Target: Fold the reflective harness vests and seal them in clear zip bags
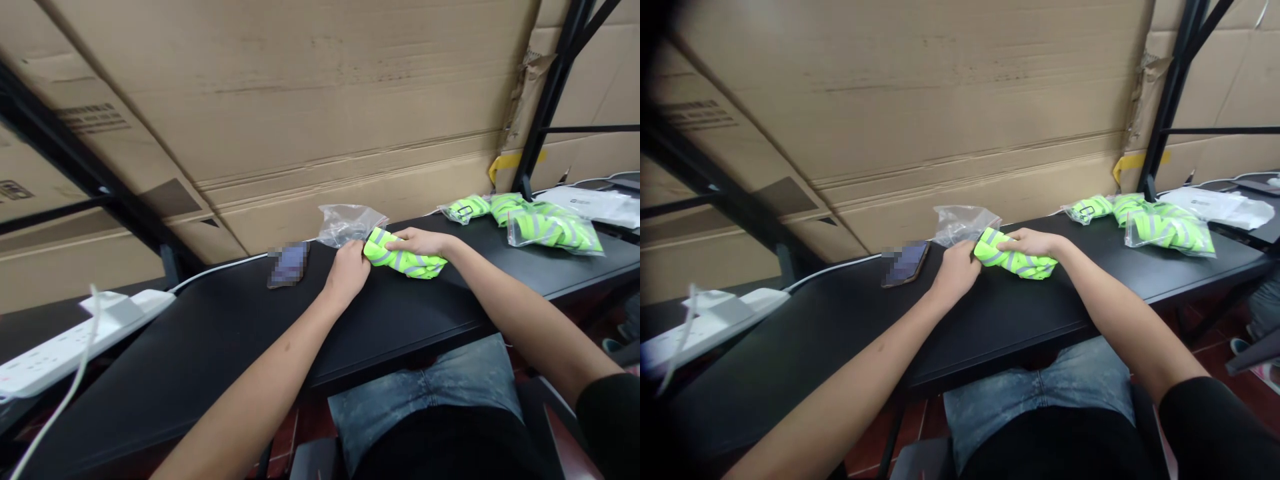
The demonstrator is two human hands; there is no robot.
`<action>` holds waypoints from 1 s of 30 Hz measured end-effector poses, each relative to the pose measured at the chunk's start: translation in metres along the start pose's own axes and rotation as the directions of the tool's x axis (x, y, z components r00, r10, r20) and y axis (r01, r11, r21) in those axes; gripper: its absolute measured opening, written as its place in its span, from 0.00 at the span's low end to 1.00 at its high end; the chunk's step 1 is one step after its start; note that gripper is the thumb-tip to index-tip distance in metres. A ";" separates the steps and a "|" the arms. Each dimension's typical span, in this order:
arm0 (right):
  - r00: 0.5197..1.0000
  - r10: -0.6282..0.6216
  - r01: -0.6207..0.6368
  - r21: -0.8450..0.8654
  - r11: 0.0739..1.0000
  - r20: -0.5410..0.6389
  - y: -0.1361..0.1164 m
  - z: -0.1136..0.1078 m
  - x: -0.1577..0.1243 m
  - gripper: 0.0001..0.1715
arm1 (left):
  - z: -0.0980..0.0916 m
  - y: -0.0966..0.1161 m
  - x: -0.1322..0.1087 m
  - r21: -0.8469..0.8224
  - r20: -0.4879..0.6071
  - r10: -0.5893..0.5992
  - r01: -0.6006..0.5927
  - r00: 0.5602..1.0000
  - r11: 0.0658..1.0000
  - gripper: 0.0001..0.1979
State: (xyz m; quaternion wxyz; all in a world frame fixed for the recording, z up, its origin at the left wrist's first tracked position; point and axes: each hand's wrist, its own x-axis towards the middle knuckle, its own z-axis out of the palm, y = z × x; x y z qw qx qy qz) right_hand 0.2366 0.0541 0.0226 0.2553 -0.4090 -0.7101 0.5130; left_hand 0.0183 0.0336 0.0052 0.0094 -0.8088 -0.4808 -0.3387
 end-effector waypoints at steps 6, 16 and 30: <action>0.987 -0.114 0.112 -0.027 0.993 -0.117 -0.008 0.004 -0.005 0.18 | 0.001 0.002 0.001 0.017 -0.028 0.028 -0.027 0.999 0.999 0.08; 0.997 -0.078 0.078 0.044 0.996 0.012 -0.016 0.009 -0.008 0.18 | -0.003 0.012 -0.005 -0.413 0.187 -0.256 0.313 0.948 0.856 0.11; 0.993 -0.073 0.035 -0.361 0.932 -0.092 -0.006 -0.001 0.003 0.20 | 0.002 0.012 -0.008 -0.143 -0.005 -0.044 0.042 0.999 0.989 0.13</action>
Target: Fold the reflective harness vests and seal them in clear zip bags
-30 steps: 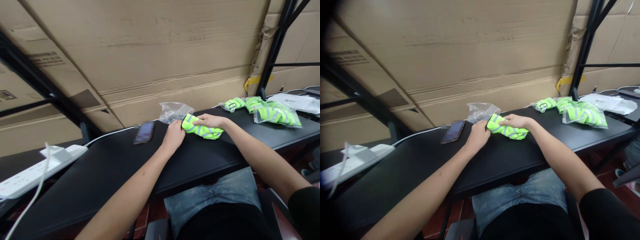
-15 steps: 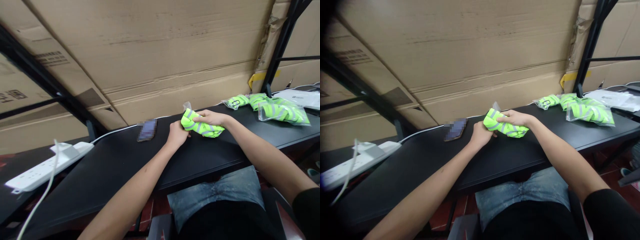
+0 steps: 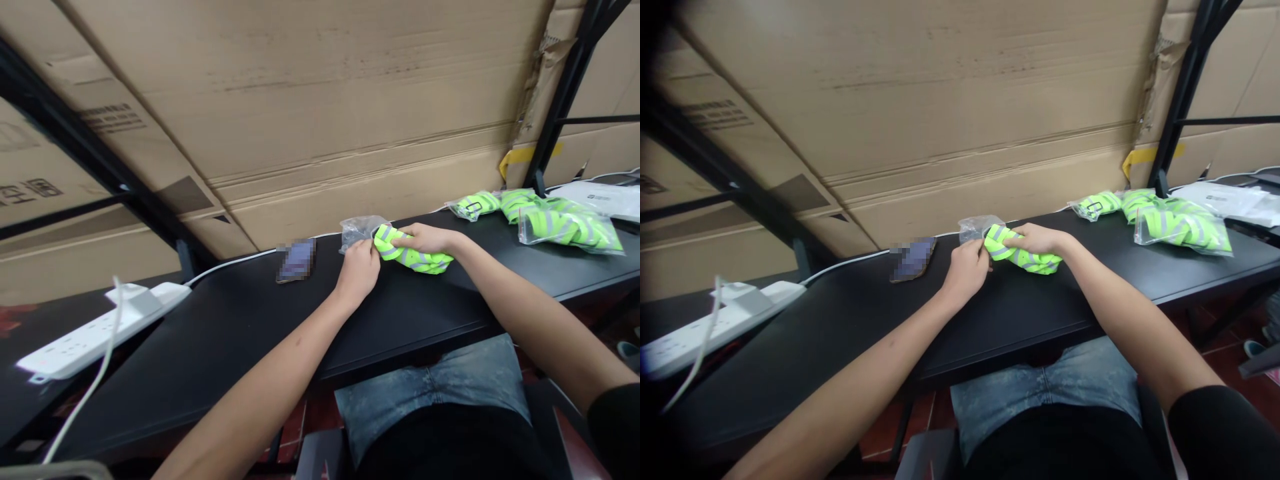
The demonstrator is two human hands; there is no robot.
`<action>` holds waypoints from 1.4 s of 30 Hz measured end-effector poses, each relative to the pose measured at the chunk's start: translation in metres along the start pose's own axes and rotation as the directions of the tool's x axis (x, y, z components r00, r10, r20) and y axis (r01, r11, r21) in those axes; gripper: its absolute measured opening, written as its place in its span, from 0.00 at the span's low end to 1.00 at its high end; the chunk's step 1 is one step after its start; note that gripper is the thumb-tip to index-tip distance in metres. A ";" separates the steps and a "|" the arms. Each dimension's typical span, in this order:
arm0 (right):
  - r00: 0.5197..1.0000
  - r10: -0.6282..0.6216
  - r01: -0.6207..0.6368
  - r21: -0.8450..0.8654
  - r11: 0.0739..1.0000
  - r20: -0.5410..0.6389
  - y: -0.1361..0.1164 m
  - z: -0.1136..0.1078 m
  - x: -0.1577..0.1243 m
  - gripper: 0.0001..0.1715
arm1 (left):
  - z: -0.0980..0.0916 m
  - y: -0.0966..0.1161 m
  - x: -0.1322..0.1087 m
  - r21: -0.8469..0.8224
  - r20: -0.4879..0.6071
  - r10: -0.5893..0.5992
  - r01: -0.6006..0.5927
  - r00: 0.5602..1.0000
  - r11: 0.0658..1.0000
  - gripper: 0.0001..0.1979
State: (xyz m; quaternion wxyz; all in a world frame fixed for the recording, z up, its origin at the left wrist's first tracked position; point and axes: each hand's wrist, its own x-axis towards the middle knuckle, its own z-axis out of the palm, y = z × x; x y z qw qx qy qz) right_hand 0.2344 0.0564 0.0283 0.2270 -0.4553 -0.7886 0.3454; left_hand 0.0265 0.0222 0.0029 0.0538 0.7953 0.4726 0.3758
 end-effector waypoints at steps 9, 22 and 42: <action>0.999 0.008 -0.007 0.009 1.000 -0.036 -0.002 0.007 0.003 0.16 | -0.001 -0.004 0.003 0.005 -0.118 -0.012 0.013 0.993 1.000 0.16; 0.973 0.170 -0.169 0.016 0.985 -0.158 -0.010 0.020 0.011 0.11 | -0.005 0.006 0.001 0.271 -0.114 0.147 -0.112 0.983 0.956 0.15; 0.862 -0.019 0.287 0.458 0.841 -0.506 -0.017 0.041 0.021 0.14 | 0.007 0.006 0.016 -0.681 -0.130 -0.369 0.188 0.920 0.708 0.13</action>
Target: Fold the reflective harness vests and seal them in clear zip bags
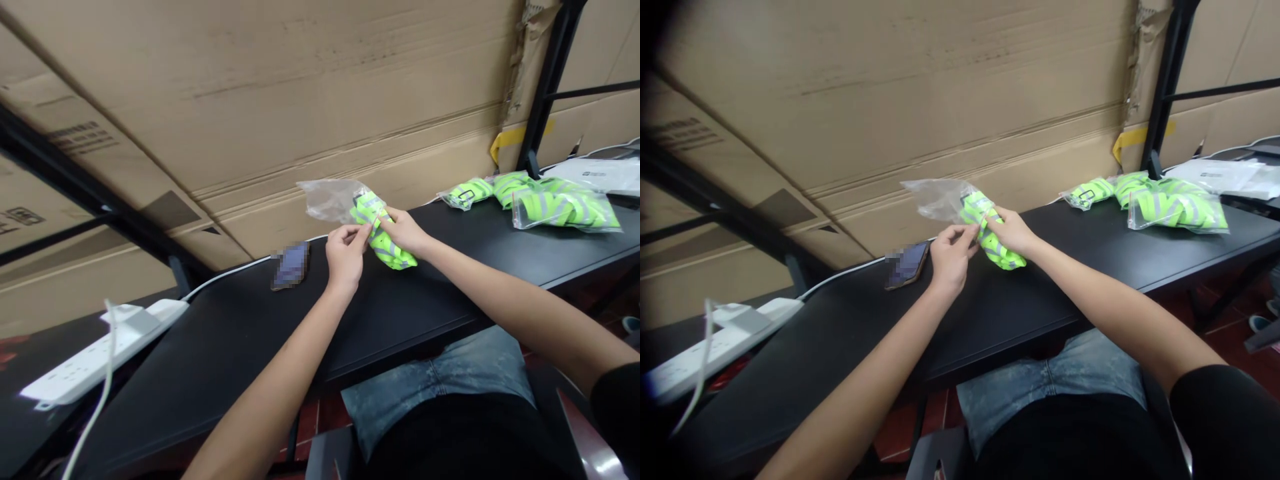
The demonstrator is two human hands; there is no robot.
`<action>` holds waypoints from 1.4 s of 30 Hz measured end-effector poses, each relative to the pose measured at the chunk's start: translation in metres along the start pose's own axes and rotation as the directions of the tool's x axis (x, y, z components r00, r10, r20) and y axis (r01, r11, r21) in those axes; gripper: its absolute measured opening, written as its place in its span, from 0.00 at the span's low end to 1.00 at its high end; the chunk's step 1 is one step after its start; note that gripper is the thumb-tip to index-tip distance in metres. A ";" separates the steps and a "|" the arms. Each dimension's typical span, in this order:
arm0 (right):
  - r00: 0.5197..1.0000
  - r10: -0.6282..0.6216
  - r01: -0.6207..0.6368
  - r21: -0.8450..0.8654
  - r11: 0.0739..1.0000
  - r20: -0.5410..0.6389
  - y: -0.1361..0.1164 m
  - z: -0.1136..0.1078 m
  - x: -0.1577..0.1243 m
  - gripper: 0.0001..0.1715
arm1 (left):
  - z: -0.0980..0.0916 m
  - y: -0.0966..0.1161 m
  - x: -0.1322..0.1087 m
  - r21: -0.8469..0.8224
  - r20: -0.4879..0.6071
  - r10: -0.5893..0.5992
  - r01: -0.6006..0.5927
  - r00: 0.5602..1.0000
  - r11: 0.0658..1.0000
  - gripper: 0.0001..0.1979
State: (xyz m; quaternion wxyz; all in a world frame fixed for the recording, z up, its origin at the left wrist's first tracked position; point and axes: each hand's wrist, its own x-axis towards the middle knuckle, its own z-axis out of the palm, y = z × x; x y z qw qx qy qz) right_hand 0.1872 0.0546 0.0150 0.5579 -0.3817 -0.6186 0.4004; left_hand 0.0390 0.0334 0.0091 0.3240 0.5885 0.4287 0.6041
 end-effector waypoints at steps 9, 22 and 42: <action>0.999 0.032 -0.035 0.084 0.996 0.035 -0.001 0.019 -0.011 0.14 | 0.000 0.007 0.000 -0.451 0.303 -0.133 0.265 0.944 0.852 0.22; 0.905 0.395 -0.368 0.179 0.913 -0.156 0.002 0.025 -0.009 0.17 | 0.015 -0.008 -0.013 -0.476 0.284 -0.378 0.472 0.881 0.742 0.19; 0.987 0.161 -0.137 -0.588 0.798 -0.010 -0.010 0.002 -0.007 0.25 | 0.046 0.016 -0.026 -0.684 0.007 -0.586 0.432 0.810 0.589 0.09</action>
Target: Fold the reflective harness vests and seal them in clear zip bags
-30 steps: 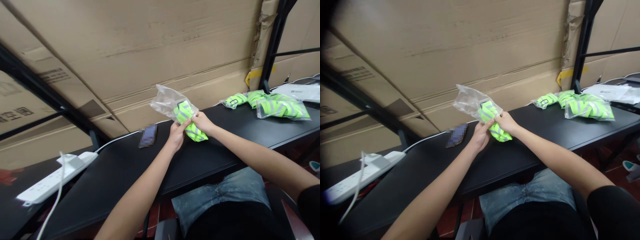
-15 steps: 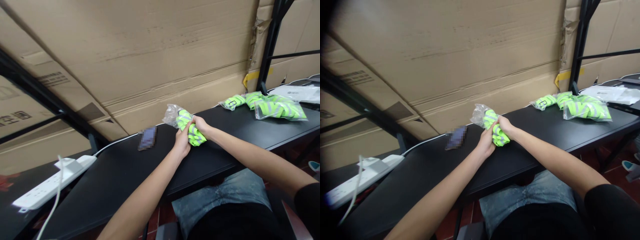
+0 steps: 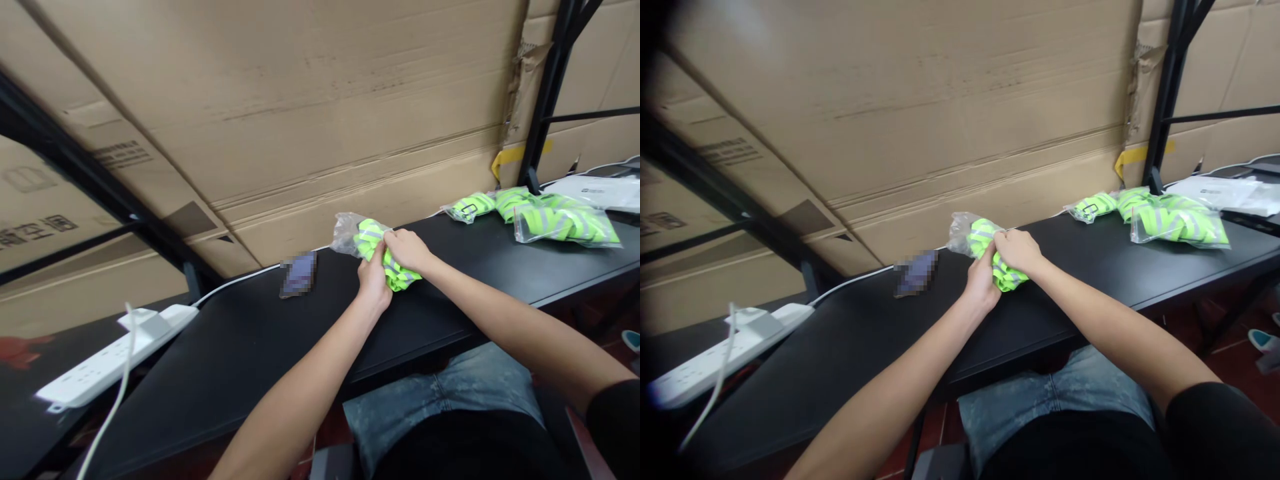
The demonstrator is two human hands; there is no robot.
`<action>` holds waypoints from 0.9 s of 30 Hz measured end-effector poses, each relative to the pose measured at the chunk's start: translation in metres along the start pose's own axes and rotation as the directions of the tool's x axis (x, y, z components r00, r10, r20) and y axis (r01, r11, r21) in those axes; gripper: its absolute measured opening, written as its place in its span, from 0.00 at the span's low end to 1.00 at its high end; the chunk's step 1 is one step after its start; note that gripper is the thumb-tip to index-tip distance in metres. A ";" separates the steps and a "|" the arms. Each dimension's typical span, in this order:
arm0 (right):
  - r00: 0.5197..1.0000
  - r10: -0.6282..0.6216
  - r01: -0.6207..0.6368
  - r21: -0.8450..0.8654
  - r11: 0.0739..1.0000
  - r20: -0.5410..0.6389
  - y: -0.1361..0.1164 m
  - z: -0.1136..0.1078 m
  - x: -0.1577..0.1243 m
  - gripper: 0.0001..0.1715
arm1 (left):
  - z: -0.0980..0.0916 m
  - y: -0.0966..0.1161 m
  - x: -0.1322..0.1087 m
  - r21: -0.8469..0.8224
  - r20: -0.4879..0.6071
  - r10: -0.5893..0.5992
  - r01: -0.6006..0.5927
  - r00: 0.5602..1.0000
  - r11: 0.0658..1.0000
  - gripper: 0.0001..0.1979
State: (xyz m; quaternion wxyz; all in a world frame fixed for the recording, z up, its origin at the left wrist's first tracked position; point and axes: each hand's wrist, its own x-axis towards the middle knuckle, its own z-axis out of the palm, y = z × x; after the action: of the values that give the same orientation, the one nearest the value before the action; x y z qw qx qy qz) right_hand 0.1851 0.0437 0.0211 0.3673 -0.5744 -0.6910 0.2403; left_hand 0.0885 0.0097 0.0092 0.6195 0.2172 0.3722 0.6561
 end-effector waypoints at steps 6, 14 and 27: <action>0.960 -0.249 0.170 0.442 0.881 0.126 0.009 0.013 0.000 0.28 | -0.005 0.006 0.011 -0.033 -0.127 0.124 -0.129 0.984 0.991 0.07; 0.958 -0.191 0.235 0.205 0.950 -0.212 -0.013 0.020 -0.020 0.13 | -0.010 0.012 0.025 -0.032 -0.217 0.335 -0.350 0.917 0.936 0.08; 0.991 0.027 -0.110 0.697 0.708 0.128 -0.016 0.042 -0.019 0.37 | -0.019 0.016 0.035 0.023 -0.207 0.519 -0.526 0.829 0.850 0.13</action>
State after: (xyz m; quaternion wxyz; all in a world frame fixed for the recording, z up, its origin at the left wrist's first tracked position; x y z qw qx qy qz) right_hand 0.1440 0.0254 0.0030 0.5107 -0.4030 -0.5447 0.5292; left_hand 0.0595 0.0407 0.0031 0.3785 0.2308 0.3489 0.8257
